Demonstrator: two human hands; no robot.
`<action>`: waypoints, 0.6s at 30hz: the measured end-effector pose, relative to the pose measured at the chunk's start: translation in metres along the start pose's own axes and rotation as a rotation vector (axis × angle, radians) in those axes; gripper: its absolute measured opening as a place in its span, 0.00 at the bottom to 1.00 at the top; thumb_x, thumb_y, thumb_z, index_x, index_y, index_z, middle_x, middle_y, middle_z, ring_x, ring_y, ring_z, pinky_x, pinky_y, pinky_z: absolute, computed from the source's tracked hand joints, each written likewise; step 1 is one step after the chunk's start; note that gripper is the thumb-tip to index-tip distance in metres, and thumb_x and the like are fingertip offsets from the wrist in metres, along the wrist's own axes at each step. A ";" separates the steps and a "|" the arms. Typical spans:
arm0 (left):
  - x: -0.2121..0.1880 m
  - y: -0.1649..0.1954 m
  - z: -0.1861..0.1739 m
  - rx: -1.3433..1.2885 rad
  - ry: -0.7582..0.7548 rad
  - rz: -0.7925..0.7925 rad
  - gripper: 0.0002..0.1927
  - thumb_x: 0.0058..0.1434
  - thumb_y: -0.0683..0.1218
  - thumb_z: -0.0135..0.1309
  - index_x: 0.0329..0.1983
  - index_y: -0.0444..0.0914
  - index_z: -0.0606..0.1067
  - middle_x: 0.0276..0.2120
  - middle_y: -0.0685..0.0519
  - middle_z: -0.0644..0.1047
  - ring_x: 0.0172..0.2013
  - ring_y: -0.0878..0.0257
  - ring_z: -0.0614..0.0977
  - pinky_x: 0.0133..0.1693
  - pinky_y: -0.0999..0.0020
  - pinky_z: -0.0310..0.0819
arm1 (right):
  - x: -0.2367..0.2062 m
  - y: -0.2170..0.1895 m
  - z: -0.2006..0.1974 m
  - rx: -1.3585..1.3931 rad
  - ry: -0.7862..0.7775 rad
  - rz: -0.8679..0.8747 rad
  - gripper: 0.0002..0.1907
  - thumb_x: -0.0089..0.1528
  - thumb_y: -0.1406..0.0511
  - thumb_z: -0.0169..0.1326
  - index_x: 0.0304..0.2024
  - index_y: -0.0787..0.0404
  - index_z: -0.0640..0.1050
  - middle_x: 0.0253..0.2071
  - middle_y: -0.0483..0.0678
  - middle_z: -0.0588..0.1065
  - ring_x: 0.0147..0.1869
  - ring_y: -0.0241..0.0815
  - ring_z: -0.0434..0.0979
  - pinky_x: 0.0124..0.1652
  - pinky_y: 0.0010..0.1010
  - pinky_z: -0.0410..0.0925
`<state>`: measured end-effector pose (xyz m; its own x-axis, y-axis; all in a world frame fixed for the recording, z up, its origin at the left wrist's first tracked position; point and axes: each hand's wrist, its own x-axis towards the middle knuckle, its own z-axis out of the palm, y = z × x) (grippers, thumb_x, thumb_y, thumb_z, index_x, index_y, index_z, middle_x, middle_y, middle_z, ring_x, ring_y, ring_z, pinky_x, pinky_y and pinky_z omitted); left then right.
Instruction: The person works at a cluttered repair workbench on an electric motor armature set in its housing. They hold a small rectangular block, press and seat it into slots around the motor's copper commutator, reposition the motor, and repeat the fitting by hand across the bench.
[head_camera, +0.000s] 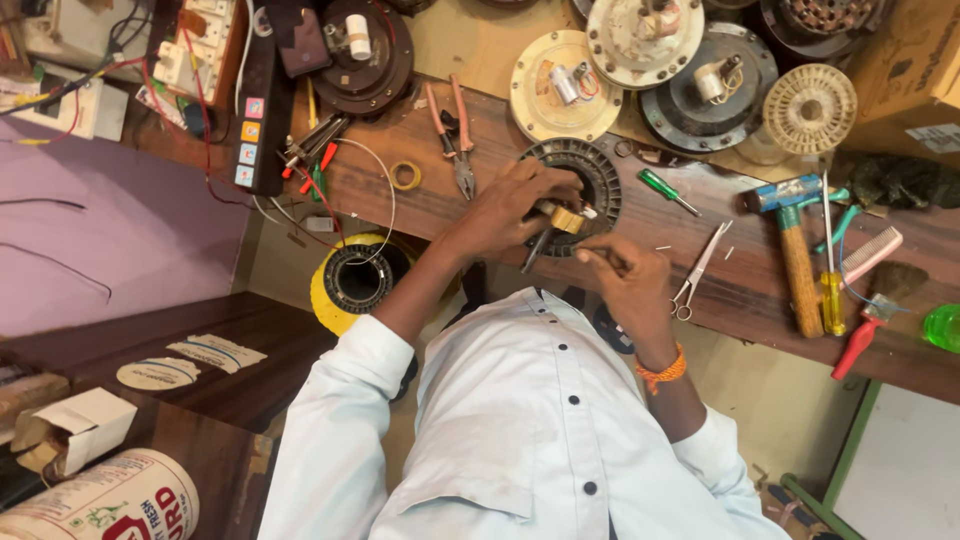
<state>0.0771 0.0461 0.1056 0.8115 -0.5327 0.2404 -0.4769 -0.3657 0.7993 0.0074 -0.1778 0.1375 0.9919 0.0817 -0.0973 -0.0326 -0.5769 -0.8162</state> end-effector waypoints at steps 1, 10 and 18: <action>-0.001 -0.001 0.001 0.007 0.010 0.021 0.32 0.54 0.37 0.59 0.63 0.43 0.67 0.51 0.57 0.81 0.53 0.53 0.76 0.57 0.55 0.65 | 0.000 0.000 0.000 0.104 -0.009 0.034 0.06 0.62 0.67 0.62 0.40 0.64 0.84 0.19 0.36 0.64 0.23 0.26 0.54 0.24 0.24 0.50; -0.006 -0.020 0.014 0.061 0.073 0.040 0.27 0.58 0.45 0.65 0.59 0.48 0.71 0.44 0.54 0.75 0.50 0.53 0.76 0.55 0.54 0.67 | 0.009 -0.016 -0.025 0.322 -0.076 0.137 0.07 0.65 0.71 0.58 0.45 0.64 0.83 0.28 0.33 0.71 0.27 0.23 0.57 0.26 0.20 0.50; -0.005 -0.027 0.018 0.065 0.087 0.081 0.28 0.59 0.47 0.64 0.62 0.50 0.69 0.45 0.57 0.75 0.48 0.58 0.76 0.57 0.55 0.67 | 0.017 -0.040 -0.030 0.392 -0.116 0.231 0.07 0.66 0.70 0.57 0.45 0.66 0.83 0.24 0.33 0.65 0.25 0.24 0.53 0.24 0.21 0.47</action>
<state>0.0801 0.0446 0.0728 0.7940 -0.4957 0.3520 -0.5608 -0.3738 0.7388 0.0293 -0.1778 0.1852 0.9336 0.0904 -0.3466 -0.3171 -0.2419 -0.9171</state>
